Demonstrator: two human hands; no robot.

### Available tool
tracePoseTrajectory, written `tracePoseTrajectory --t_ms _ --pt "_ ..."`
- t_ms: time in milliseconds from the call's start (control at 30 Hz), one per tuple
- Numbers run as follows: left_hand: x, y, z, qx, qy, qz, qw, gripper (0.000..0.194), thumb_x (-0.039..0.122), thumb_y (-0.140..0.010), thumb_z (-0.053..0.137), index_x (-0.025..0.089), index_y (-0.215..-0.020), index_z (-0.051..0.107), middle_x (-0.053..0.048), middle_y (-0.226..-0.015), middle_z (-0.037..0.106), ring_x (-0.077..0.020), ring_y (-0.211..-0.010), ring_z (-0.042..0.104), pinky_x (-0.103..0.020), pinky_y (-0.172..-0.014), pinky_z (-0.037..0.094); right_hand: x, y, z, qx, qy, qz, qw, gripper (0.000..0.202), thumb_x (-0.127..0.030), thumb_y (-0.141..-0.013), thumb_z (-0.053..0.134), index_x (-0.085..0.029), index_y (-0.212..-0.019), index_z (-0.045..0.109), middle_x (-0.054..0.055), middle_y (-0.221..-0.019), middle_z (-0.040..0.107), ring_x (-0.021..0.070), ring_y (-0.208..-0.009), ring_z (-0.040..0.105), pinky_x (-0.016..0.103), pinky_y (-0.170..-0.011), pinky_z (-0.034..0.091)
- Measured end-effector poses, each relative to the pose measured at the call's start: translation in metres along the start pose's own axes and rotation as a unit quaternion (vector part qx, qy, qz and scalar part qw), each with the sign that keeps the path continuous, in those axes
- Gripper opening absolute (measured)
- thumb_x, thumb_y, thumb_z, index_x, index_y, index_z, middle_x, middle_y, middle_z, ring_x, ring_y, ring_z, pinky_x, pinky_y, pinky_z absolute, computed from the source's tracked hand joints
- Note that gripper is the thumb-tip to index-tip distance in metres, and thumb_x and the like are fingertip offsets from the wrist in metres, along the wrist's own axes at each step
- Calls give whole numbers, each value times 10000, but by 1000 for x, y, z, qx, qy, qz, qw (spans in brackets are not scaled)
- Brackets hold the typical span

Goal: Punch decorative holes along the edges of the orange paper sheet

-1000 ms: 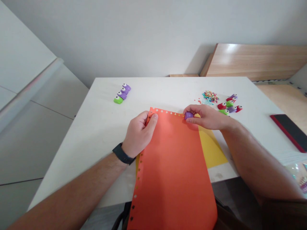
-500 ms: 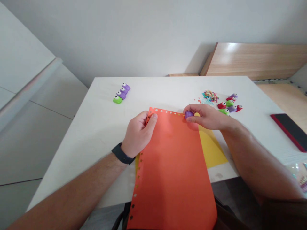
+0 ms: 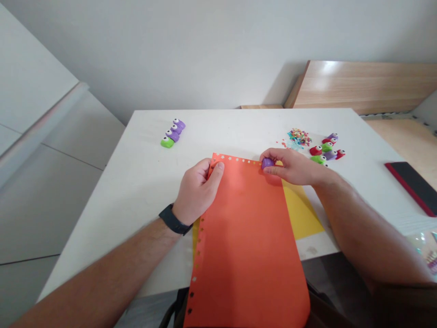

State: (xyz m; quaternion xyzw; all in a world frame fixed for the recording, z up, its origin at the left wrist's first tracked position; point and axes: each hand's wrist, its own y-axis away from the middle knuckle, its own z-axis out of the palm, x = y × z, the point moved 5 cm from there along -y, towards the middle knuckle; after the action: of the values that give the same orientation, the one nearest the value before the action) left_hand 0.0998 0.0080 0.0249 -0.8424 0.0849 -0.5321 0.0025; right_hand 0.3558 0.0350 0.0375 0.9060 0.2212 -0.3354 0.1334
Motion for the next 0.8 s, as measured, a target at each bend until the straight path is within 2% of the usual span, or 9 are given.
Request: tracePoseTrajectory --t_ms 200,500,800 --pt "-1 0 -1 1 2 -5 1000 345 459 -972 555 211 -738 499 28 -619 464 -128 -566 410 -260 -507 292 2 2 -2 -5 -6 -1 1000 272 -394 -896 644 -217 -1098 690 52 -1005 751 219 -901 671 354 -854 506" --pt "0 -1 -2 13 -4 1 1000 357 444 -977 551 212 -718 469 37 -601 419 -122 -557 388 -261 -506 281 5 4 -9 -11 -7 12 1000 298 -427 -900 644 -222 -1110 694 51 -1006 751 225 -915 675 367 -886 507" --pt "-2 -1 -3 21 -12 7 1000 335 430 -983 549 208 -735 515 30 -615 451 -125 -570 400 -265 -516 286 6 4 -10 -4 -10 13 1000 301 -418 -880 661 -225 -1107 702 49 -1012 751 228 -917 673 369 -878 504"
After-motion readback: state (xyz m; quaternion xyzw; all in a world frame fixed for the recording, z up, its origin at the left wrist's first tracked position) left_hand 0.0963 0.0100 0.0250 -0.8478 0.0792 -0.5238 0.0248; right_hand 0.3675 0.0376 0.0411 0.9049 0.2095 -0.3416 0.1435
